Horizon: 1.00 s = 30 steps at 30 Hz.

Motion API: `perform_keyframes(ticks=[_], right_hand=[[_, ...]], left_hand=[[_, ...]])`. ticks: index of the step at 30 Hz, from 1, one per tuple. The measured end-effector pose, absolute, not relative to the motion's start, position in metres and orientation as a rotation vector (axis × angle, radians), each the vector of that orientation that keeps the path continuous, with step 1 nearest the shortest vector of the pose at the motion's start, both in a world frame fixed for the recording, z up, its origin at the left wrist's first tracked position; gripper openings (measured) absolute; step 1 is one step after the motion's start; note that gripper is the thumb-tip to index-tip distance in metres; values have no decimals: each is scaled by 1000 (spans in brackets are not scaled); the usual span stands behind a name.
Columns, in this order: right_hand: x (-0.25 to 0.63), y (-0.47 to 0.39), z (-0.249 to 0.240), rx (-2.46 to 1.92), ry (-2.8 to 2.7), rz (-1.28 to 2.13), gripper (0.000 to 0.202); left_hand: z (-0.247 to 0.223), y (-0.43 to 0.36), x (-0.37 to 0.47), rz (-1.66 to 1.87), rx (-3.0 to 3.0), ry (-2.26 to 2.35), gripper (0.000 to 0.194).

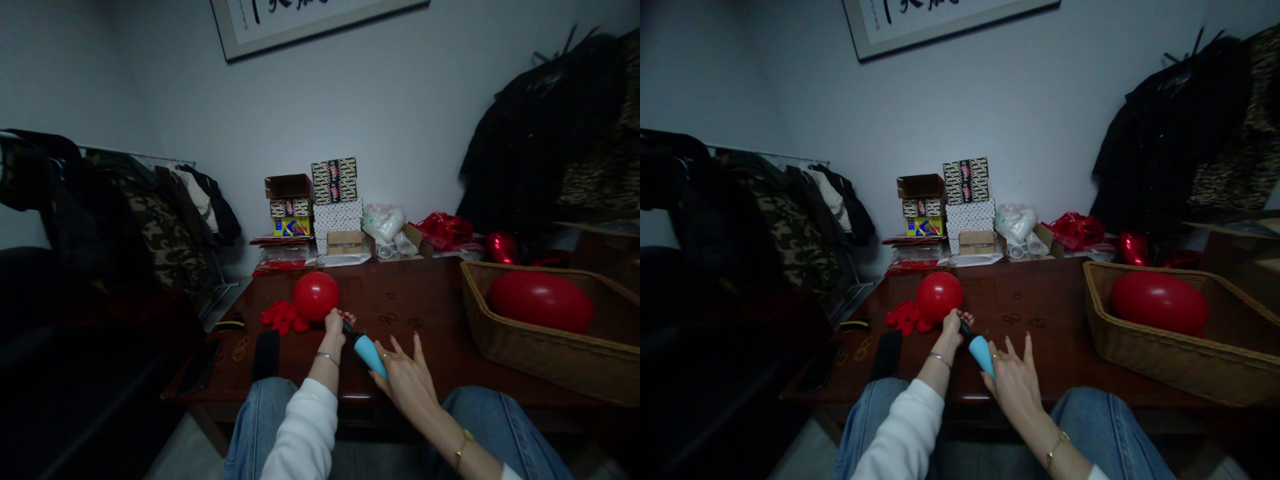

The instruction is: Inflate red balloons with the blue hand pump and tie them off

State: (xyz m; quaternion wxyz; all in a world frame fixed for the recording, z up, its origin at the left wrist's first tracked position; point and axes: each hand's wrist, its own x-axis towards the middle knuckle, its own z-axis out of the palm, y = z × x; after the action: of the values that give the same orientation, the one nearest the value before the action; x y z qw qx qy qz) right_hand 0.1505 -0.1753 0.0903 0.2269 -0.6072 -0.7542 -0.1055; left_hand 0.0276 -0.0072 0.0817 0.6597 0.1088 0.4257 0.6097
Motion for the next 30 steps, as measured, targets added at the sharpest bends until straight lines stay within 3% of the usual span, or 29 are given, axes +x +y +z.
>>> perform_keyframes(ticks=[9, 21, 30], right_hand=[[159, -181, 79, -1629, -2072, -338, 41], [185, -177, 70, -1686, -2108, -430, 38], [223, -141, 50, -1981, -2061, -568, 43]], left_hand=[[85, -5, 22, 1395, 250, 992, 8], [85, 1, -6, 1345, 438, 985, 24], [89, -6, -11, 1294, 460, 926, 24]])
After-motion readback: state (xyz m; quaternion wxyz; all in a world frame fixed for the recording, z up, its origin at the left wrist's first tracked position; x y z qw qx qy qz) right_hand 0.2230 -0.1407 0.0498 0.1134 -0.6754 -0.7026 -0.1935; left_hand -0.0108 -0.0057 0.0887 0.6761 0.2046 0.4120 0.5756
